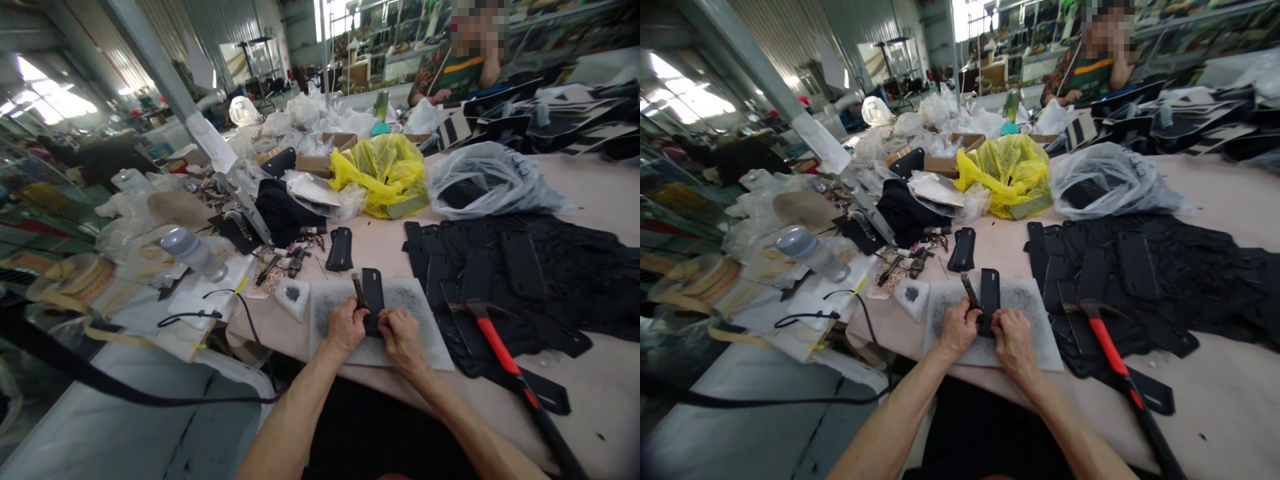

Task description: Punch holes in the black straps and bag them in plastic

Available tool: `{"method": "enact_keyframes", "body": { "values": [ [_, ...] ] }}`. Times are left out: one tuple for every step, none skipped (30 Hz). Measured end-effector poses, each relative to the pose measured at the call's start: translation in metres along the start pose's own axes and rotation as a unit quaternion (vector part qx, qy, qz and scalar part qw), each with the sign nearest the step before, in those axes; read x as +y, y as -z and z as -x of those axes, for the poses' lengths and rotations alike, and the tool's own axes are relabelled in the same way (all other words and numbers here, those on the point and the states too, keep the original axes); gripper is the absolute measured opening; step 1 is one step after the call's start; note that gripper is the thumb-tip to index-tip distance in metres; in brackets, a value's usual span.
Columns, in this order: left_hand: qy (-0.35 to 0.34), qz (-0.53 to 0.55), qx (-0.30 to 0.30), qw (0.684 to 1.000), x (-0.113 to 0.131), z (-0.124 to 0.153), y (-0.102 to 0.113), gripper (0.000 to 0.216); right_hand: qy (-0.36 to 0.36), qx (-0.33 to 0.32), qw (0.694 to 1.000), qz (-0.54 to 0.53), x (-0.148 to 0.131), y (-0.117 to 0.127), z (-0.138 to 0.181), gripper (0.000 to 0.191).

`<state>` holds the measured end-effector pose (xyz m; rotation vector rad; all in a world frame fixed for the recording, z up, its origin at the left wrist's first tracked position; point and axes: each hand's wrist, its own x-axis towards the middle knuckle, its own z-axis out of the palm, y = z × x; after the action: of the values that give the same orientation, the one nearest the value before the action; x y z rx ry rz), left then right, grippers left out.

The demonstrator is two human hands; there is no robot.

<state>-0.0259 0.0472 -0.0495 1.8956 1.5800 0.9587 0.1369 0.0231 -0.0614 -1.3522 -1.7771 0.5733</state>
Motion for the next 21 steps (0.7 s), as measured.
{"method": "enact_keyframes", "body": {
  "values": [
    [0.0, 0.001, -0.001, 1.0, 0.001, 0.0, 0.0, 0.008, -0.019, 0.01, 1.0, 0.002, 0.001, -0.001, 0.001, 0.009],
    [0.002, 0.002, 0.0, 1.0, 0.001, 0.001, 0.001, 0.008, -0.035, 0.015, 0.999, -0.005, 0.002, -0.002, 0.001, 0.009],
    [0.004, 0.002, -0.001, 1.0, 0.001, 0.001, 0.001, 0.008, -0.047, 0.014, 0.999, -0.018, 0.002, -0.001, 0.001, 0.01],
    [0.006, 0.001, -0.003, 1.0, 0.001, 0.001, 0.002, 0.008, -0.054, 0.009, 0.998, -0.031, 0.002, 0.001, 0.0, 0.01],
    [0.007, 0.0, -0.004, 1.0, 0.001, 0.0, 0.002, 0.008, -0.059, -0.001, 0.997, -0.043, 0.002, 0.003, 0.0, 0.011],
    [0.004, -0.001, -0.006, 1.0, 0.0, 0.0, 0.002, 0.008, -0.066, -0.011, 0.996, -0.054, 0.001, 0.005, -0.002, 0.011],
    [0.001, -0.001, -0.008, 1.0, 0.0, 0.0, 0.002, 0.007, -0.078, -0.018, 0.995, -0.066, 0.001, 0.006, -0.003, 0.011],
    [-0.003, 0.0, -0.009, 1.0, -0.001, 0.0, 0.002, 0.007, -0.096, -0.023, 0.992, -0.079, -0.001, 0.007, -0.005, 0.01],
    [-0.007, 0.001, -0.01, 1.0, -0.002, 0.0, 0.002, 0.007, -0.117, -0.025, 0.988, -0.093, -0.002, 0.007, -0.007, 0.01],
    [-0.009, 0.003, -0.009, 1.0, -0.002, 0.0, 0.002, 0.008, -0.138, -0.022, 0.984, -0.107, -0.004, 0.006, -0.009, 0.011],
    [-0.011, 0.006, -0.008, 1.0, -0.003, 0.0, 0.001, 0.008, -0.156, -0.011, 0.981, -0.119, -0.005, 0.006, -0.01, 0.013],
    [-0.011, 0.008, -0.007, 1.0, -0.004, 0.0, 0.001, 0.009, -0.172, 0.008, 0.977, -0.129, -0.006, 0.005, -0.011, 0.016],
    [-0.012, 0.011, -0.006, 1.0, -0.004, 0.0, 0.001, 0.009, -0.186, 0.033, 0.973, -0.134, -0.006, 0.004, -0.011, 0.019],
    [-0.013, 0.013, -0.005, 1.0, -0.004, 0.0, 0.001, 0.009, -0.197, 0.06, 0.969, -0.135, -0.006, 0.005, -0.011, 0.021],
    [-0.014, 0.016, -0.005, 1.0, -0.004, 0.0, 0.001, 0.009, -0.203, 0.084, 0.967, -0.133, -0.004, 0.006, -0.009, 0.023],
    [-0.015, 0.018, -0.006, 1.0, -0.004, 0.0, 0.001, 0.009, -0.199, 0.101, 0.967, -0.123, -0.003, 0.008, -0.006, 0.023],
    [-0.014, 0.019, -0.006, 1.0, -0.004, 0.001, 0.001, 0.008, -0.181, 0.106, 0.972, -0.105, -0.001, 0.011, -0.002, 0.022],
    [-0.013, 0.02, -0.007, 1.0, -0.003, 0.001, 0.002, 0.008, -0.149, 0.1, 0.981, -0.078, 0.001, 0.014, 0.002, 0.021],
    [-0.011, 0.02, -0.006, 1.0, -0.003, 0.001, 0.002, 0.008, -0.109, 0.087, 0.989, -0.046, 0.002, 0.018, 0.007, 0.018],
    [-0.01, 0.021, -0.005, 1.0, -0.003, 0.001, 0.002, 0.009, -0.069, 0.07, 0.995, -0.01, 0.002, 0.02, 0.012, 0.015],
    [-0.009, 0.023, -0.005, 1.0, -0.003, 0.001, 0.002, 0.009, -0.035, 0.054, 0.998, 0.026, 0.002, 0.022, 0.017, 0.012]
  ]
}}
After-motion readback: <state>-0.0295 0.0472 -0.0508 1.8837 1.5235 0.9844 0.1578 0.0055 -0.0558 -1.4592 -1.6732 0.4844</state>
